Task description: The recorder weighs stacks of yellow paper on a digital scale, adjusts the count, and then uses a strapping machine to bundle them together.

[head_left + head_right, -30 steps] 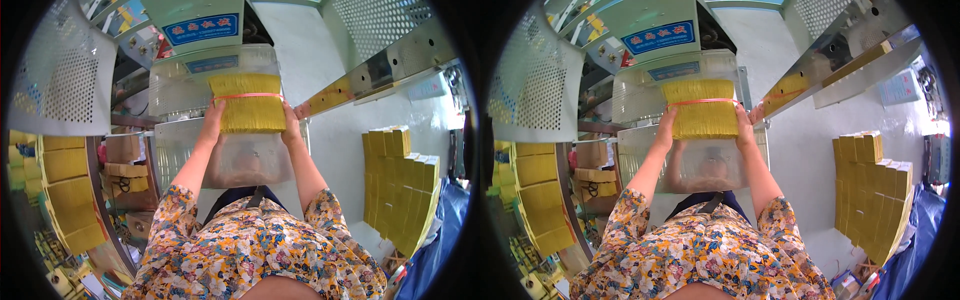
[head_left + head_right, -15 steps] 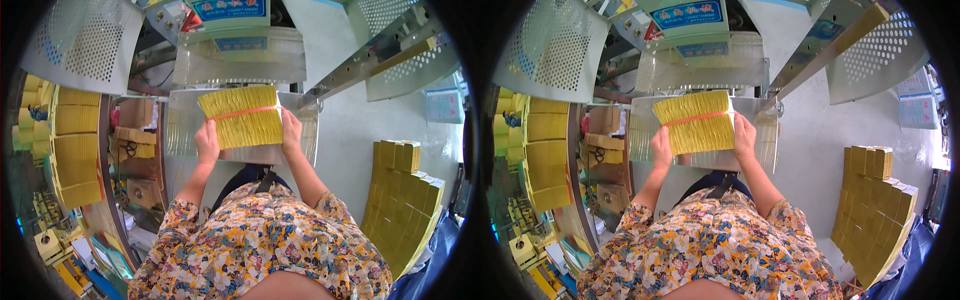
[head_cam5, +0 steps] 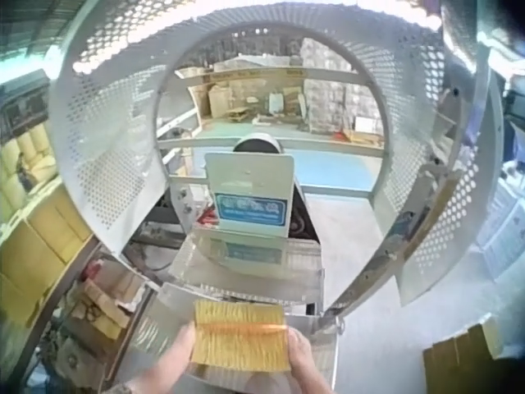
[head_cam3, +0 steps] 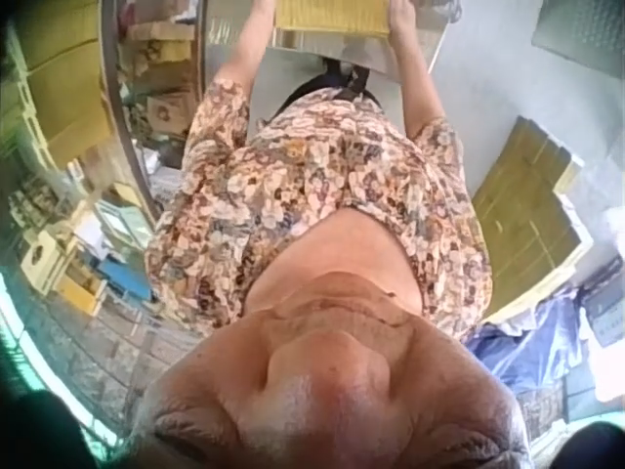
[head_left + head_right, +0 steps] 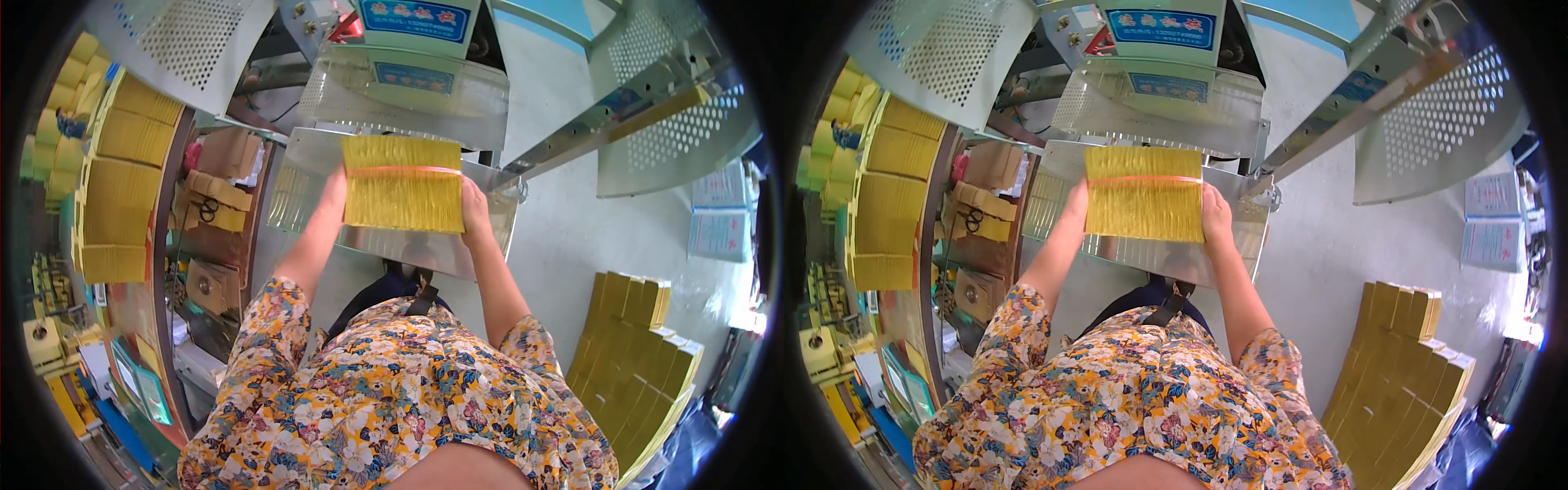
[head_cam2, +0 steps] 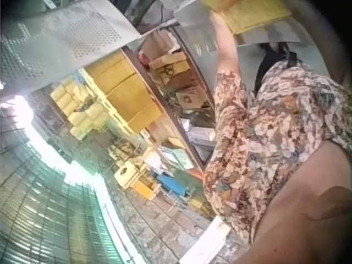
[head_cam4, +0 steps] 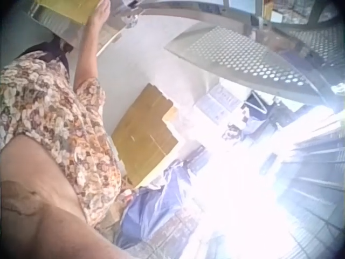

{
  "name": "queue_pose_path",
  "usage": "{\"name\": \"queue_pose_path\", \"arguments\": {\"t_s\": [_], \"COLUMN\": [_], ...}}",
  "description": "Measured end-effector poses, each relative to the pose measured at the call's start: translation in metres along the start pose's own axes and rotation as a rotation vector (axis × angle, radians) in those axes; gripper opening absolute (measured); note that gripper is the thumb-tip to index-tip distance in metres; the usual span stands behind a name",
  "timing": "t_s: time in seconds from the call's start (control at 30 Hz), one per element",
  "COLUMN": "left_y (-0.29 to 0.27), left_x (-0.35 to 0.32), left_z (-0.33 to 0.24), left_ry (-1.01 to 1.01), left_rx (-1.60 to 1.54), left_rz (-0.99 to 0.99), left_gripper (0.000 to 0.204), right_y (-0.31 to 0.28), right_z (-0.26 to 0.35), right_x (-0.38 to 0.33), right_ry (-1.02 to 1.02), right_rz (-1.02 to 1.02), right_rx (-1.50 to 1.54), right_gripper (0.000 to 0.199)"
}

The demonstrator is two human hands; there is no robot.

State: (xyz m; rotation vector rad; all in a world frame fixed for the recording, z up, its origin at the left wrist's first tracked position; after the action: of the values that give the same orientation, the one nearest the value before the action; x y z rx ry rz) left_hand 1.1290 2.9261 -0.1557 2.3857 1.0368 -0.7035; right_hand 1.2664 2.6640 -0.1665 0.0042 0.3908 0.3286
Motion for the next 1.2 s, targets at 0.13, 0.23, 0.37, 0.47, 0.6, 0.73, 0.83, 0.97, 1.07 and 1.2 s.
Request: {"name": "queue_pose_path", "arguments": {"t_s": [0.13,0.23,0.37,0.47,0.6,0.73,0.83,0.97,1.07,1.2], "left_y": [0.012,0.014,0.001,-0.001,-0.006,-0.009,-0.006,-0.002,-0.006,0.004], "left_x": [-0.026,-0.059,-0.081,-0.094,-0.096,-0.095,-0.107,-0.104,-0.092,-0.095], "left_z": [-0.028,-0.061,-0.051,-0.025,-0.012,-0.034,-0.062,-0.062,-0.032,-0.036], "left_ry": [0.092,0.279,0.427,0.310,0.233,0.318,0.363,0.306,0.167,0.166], "left_rx": [-0.157,-0.110,-0.079,-0.116,-0.138,-0.168,-0.022,-0.102,-0.039,-0.020], "left_rz": [0.061,0.013,0.175,0.203,0.260,0.255,0.196,0.221,0.210,0.250], "left_gripper": [0.061,0.061,0.058,0.064,0.067,0.071,0.086,0.075,0.065,0.053], "right_y": [0.025,0.020,0.009,-0.006,0.003,-0.007,-0.029,-0.041,-0.015,0.025], "right_z": [0.052,0.094,0.097,0.057,0.064,0.076,0.080,0.061,0.042,0.055], "right_x": [-0.028,-0.044,-0.056,-0.058,-0.068,-0.070,-0.067,-0.055,-0.036,-0.054], "right_ry": [0.053,-0.153,-0.340,-0.216,-0.241,-0.331,-0.342,-0.253,-0.243,-0.376], "right_rz": [0.074,0.106,0.146,0.028,0.052,-0.018,-0.030,-0.144,-0.044,0.035], "right_rx": [0.226,0.260,0.377,0.263,0.319,0.300,0.322,0.350,0.213,0.163], "right_gripper": [0.043,0.040,0.042,0.043,0.040,0.040,0.039,0.039,0.041,0.044]}}
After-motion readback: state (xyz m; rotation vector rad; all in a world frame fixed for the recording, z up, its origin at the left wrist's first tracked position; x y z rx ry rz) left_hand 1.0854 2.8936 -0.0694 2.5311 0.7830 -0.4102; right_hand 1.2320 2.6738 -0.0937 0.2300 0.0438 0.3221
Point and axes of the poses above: each hand's wrist, its own x-axis towards the middle knuckle, its own y-axis out of the palm, z = x × y, the point moved 7 cm from there along x, towards the middle knuckle, and after that the axes turned 3 degrees about -z, right-handed, at the moved point
